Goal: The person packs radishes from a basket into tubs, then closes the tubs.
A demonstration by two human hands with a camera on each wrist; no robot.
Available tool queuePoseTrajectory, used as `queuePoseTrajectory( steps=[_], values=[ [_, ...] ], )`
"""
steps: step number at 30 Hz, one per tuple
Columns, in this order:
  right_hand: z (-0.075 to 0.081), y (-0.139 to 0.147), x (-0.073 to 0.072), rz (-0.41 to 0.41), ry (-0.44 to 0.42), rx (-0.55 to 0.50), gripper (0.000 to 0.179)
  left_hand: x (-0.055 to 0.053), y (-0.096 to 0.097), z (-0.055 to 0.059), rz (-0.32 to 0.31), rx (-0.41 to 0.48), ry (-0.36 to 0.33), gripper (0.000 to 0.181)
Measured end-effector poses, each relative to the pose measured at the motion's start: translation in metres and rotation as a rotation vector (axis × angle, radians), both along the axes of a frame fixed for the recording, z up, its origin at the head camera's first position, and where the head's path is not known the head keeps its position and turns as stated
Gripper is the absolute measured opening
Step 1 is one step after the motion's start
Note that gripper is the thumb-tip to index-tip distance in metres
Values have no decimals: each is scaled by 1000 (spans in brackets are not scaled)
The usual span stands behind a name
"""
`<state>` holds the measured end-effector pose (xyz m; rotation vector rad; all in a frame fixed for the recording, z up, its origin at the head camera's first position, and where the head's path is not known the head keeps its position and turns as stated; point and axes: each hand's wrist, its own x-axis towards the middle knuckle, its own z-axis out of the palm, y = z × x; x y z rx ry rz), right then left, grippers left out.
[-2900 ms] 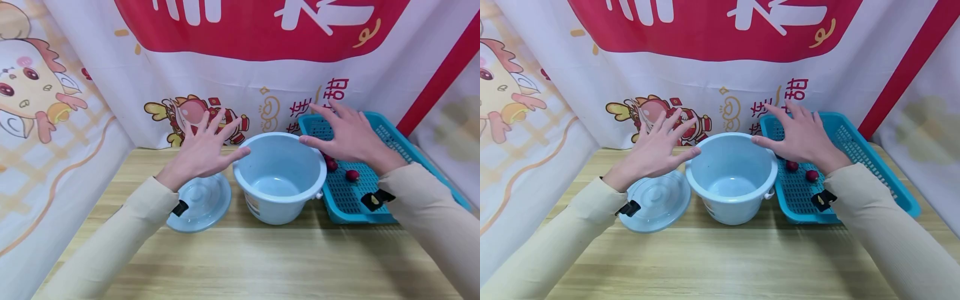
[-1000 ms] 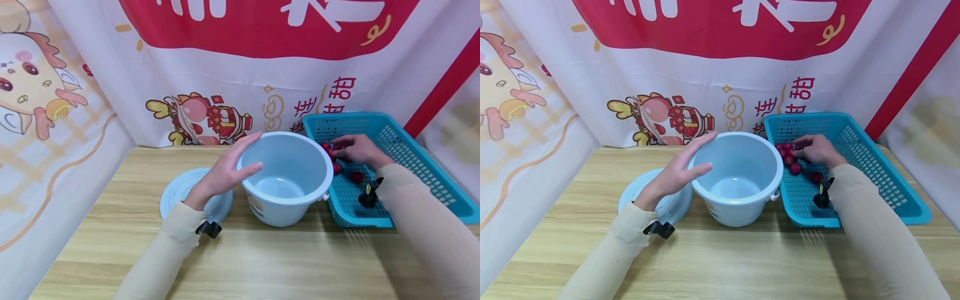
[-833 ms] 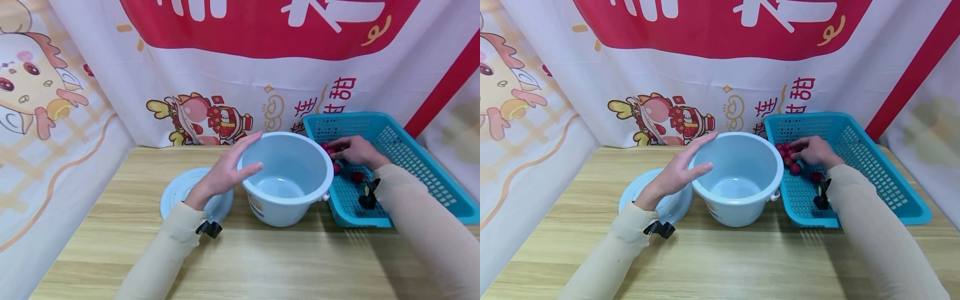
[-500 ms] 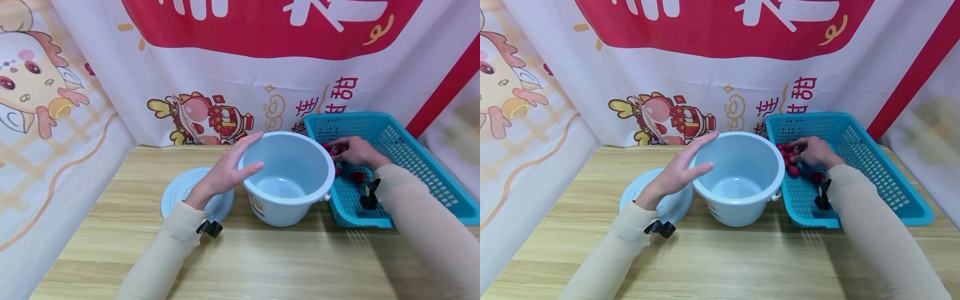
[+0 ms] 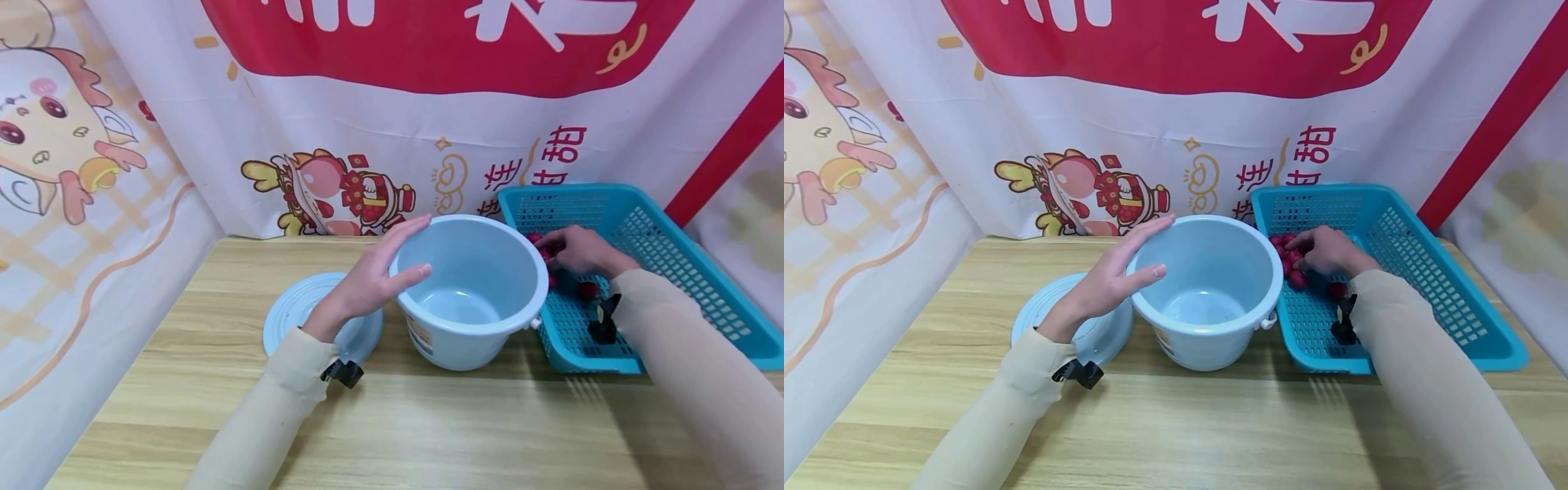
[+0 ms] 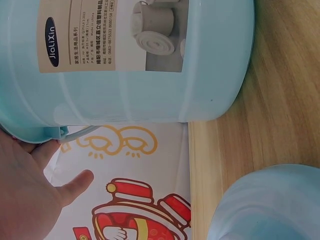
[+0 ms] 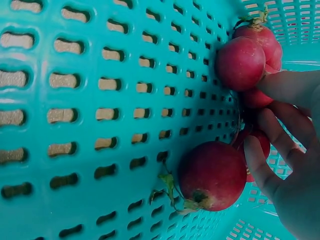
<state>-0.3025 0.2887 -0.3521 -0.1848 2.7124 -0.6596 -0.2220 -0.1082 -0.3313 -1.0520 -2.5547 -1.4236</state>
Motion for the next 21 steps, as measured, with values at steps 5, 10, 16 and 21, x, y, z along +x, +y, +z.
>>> queuePoseTrajectory(
  steps=[5,10,16,21],
  values=[
    [0,1,-1,8,2,2,50,0,0,0,-5,6,-1,77],
    [2,3,1,7,-1,-20,49,0,1,-1,-3,8,-11,78],
    [5,5,0,-49,36,-46,52,0,0,-2,5,4,-17,78],
    [13,4,3,-134,81,-103,62,0,0,-1,3,3,-12,77]
  ],
)
